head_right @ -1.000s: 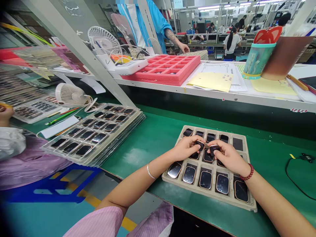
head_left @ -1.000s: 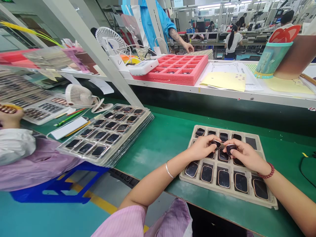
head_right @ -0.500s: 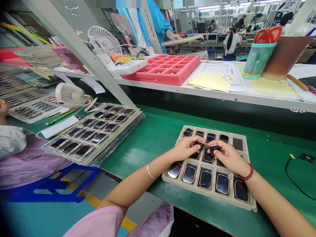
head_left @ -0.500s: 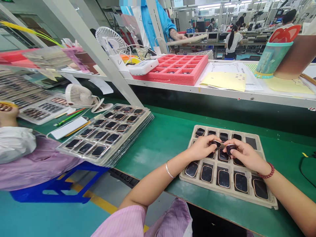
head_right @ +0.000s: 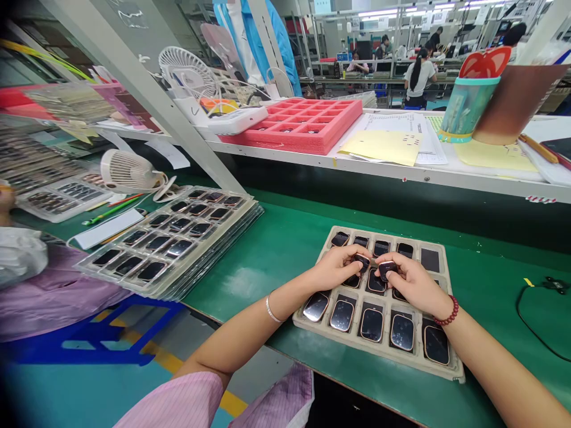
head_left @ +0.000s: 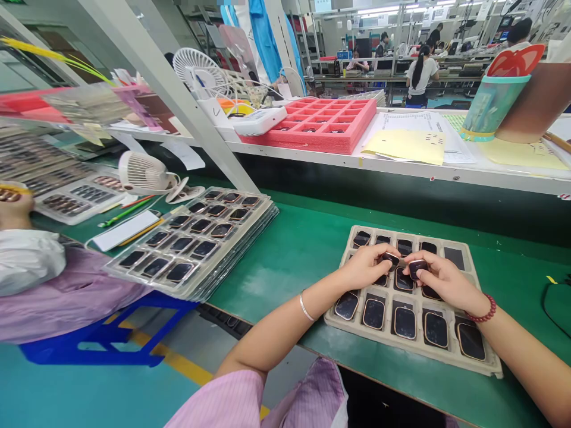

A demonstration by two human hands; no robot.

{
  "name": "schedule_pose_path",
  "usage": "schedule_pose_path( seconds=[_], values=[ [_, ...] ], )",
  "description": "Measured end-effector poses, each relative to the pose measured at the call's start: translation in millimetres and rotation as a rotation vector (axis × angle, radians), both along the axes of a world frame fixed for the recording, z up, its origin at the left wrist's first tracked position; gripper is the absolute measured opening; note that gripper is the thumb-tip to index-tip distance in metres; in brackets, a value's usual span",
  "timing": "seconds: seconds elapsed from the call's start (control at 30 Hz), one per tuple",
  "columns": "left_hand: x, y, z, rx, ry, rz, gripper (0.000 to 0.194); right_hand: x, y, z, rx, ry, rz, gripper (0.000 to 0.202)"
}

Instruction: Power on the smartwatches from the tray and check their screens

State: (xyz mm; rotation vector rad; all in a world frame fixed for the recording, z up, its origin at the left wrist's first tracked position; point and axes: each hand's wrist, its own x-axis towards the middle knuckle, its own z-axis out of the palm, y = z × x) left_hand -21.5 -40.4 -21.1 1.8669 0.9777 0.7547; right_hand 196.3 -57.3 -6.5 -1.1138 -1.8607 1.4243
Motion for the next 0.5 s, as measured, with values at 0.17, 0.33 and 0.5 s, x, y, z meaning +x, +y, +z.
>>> schedule_pose_path(
  seconds=[0.17, 0.33, 0.5],
  values=[
    [0.2, -0.5, 0.0, 0.001, -0.007, 0.001, 0.028, -0.3, 0.2, 0.1, 0.003, -0.007, 0.001, 0.025],
    [0.2, -1.2, 1.3, 0.001, -0.005, 0.000, 0.028, 0.2, -0.2, -0.1, 0.018, -0.015, 0.001, 0.024],
    [-0.3, -1.3, 2.0, -0.002, 0.011, -0.003, 0.028, 0.3, -0.4, -0.3, 0.030, -0.014, 0.002, 0.024]
  ],
)
